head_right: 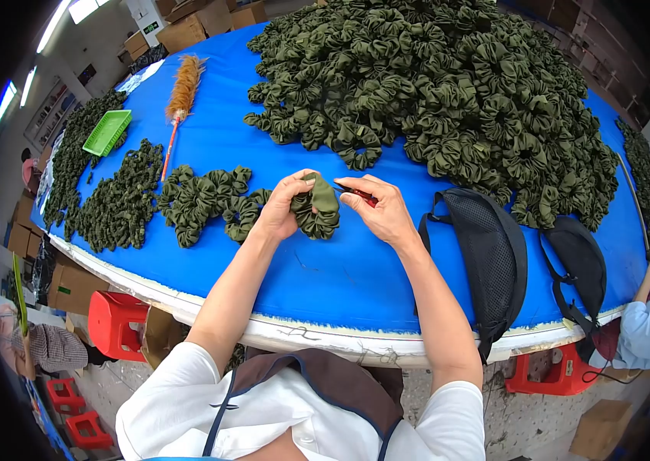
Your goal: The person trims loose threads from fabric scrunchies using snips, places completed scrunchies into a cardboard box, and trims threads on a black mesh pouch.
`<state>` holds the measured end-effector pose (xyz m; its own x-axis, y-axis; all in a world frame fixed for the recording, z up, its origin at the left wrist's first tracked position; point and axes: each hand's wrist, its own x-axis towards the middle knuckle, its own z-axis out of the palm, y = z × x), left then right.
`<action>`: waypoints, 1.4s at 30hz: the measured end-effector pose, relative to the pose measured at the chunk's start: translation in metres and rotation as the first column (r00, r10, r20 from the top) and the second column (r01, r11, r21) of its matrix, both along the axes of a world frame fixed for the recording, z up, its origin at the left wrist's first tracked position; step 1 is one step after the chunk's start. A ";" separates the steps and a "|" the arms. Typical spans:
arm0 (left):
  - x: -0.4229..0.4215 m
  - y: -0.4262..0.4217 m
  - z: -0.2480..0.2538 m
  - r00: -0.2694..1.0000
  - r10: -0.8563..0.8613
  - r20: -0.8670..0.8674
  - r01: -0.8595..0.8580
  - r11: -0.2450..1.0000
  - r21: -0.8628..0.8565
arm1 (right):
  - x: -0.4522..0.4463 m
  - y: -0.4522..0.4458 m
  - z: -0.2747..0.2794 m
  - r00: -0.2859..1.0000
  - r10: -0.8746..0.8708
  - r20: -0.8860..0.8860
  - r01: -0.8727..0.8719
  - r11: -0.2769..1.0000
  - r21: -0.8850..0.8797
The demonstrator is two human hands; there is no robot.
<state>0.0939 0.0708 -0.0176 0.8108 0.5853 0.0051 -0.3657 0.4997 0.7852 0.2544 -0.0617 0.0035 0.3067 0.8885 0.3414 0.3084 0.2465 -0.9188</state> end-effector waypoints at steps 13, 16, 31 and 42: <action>0.000 0.001 -0.001 0.998 0.005 -0.063 -0.002 0.999 0.055 | 0.002 -0.002 0.001 0.980 -0.036 0.197 0.022 0.997 0.073; 0.000 0.001 -0.001 0.998 0.000 -0.062 0.004 0.998 0.064 | 0.001 -0.001 0.000 0.977 -0.045 0.209 0.027 0.996 0.090; 0.000 -0.002 0.002 0.999 -0.012 -0.030 0.013 0.999 0.049 | -0.001 0.000 -0.005 0.915 -0.247 0.319 0.198 0.964 0.178; 0.001 -0.017 0.017 0.970 0.067 -0.235 0.037 0.910 0.413 | 0.006 -0.001 -0.005 0.934 0.009 -0.358 -0.060 0.989 -0.132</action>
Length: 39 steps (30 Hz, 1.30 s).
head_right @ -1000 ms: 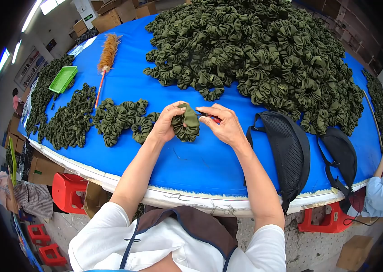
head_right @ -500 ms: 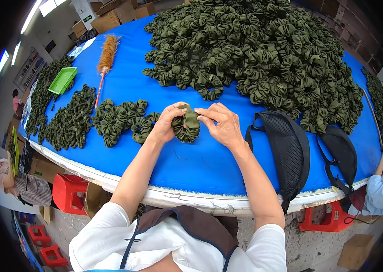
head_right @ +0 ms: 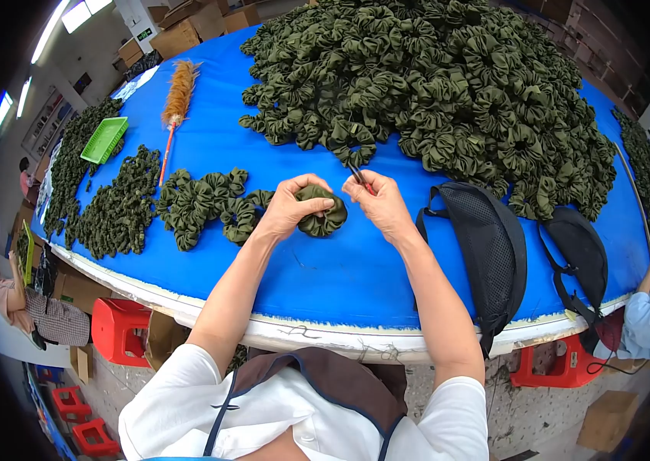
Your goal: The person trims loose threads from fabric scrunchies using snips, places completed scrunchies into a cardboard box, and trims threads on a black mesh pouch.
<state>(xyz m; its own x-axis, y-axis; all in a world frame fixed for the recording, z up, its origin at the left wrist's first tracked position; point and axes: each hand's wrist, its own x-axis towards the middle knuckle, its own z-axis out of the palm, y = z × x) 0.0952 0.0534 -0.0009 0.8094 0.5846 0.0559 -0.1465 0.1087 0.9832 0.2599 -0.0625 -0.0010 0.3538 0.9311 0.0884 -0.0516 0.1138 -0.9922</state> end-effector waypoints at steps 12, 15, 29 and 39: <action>0.005 -0.001 -0.008 0.944 0.226 0.240 -0.328 0.723 0.608 | -0.003 -0.009 0.005 0.962 -0.109 0.250 0.101 0.994 0.045; 0.006 -0.004 -0.008 0.931 0.254 0.261 -0.363 0.682 0.634 | -0.006 -0.011 0.006 0.944 -0.093 0.316 0.092 0.996 0.018; 0.006 -0.008 -0.011 0.949 0.246 0.196 -0.309 0.620 0.721 | -0.013 -0.010 0.002 0.825 -0.198 0.530 0.229 0.973 0.007; 0.008 -0.009 -0.012 0.948 0.239 0.211 -0.318 0.657 0.684 | -0.008 -0.011 -0.003 0.682 -0.232 0.694 0.236 0.967 0.091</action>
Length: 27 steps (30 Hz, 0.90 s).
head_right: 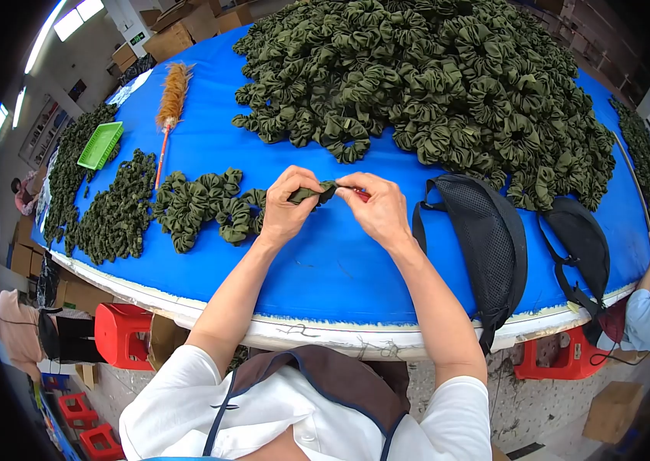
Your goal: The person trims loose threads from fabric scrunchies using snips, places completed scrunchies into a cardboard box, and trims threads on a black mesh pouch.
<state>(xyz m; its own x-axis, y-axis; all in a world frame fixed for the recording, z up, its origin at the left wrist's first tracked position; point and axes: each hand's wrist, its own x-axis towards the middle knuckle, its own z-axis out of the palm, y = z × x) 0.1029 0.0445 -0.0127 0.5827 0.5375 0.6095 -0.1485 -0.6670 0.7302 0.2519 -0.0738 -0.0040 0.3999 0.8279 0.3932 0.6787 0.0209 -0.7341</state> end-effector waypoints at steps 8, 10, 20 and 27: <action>-0.001 -0.003 0.006 0.991 -0.120 0.066 0.137 0.848 -0.511 | 0.008 0.005 0.000 0.739 0.200 -0.644 -0.147 0.980 0.136; -0.001 -0.003 0.006 0.988 -0.140 0.067 0.151 0.767 -0.624 | 0.006 0.004 0.002 0.706 0.228 -0.670 -0.218 0.971 0.100; 0.004 0.002 -0.008 0.916 -0.116 0.384 0.386 0.510 -0.768 | 0.007 0.004 -0.005 0.293 0.111 -0.949 -0.181 0.982 0.059; 0.012 -0.014 -0.015 0.960 -0.072 0.271 0.258 0.605 -0.754 | -0.006 0.010 -0.028 0.188 0.218 -0.958 -0.151 0.970 0.191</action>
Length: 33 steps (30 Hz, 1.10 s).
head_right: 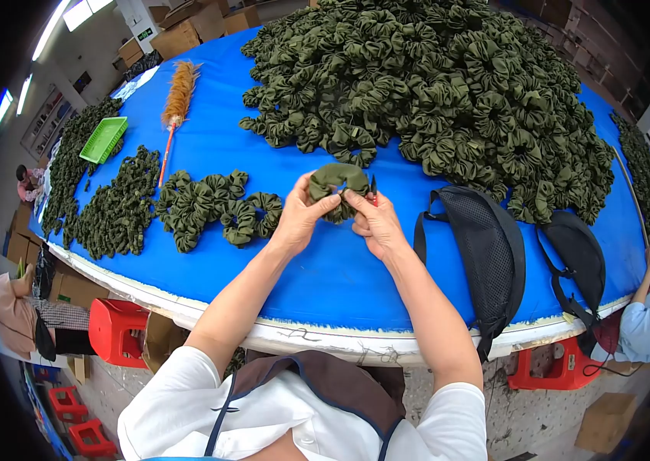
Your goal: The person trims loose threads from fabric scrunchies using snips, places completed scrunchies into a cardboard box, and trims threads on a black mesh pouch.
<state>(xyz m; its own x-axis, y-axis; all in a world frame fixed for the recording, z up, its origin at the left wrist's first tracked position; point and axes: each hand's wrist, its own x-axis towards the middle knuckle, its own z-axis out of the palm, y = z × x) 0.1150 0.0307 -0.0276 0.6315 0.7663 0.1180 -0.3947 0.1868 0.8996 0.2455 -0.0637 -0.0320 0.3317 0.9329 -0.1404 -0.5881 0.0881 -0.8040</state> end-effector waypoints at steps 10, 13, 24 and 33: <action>-0.020 0.029 0.012 0.935 -0.217 0.280 0.296 0.913 -0.281 | 0.007 -0.003 0.017 0.963 0.265 -0.038 -0.264 0.964 0.028; -0.021 0.030 0.022 0.913 -0.221 0.342 0.313 0.919 -0.240 | 0.014 -0.005 0.024 0.921 0.369 0.126 -0.355 0.927 -0.122; -0.014 0.007 0.025 0.980 -0.200 -0.022 0.190 0.956 -0.222 | -0.003 -0.007 0.031 0.683 -0.206 0.700 0.135 0.979 0.156; -0.014 -0.009 0.035 0.978 -0.209 0.008 0.209 0.969 -0.131 | -0.010 -0.017 0.043 0.247 -0.299 0.922 0.140 0.952 0.271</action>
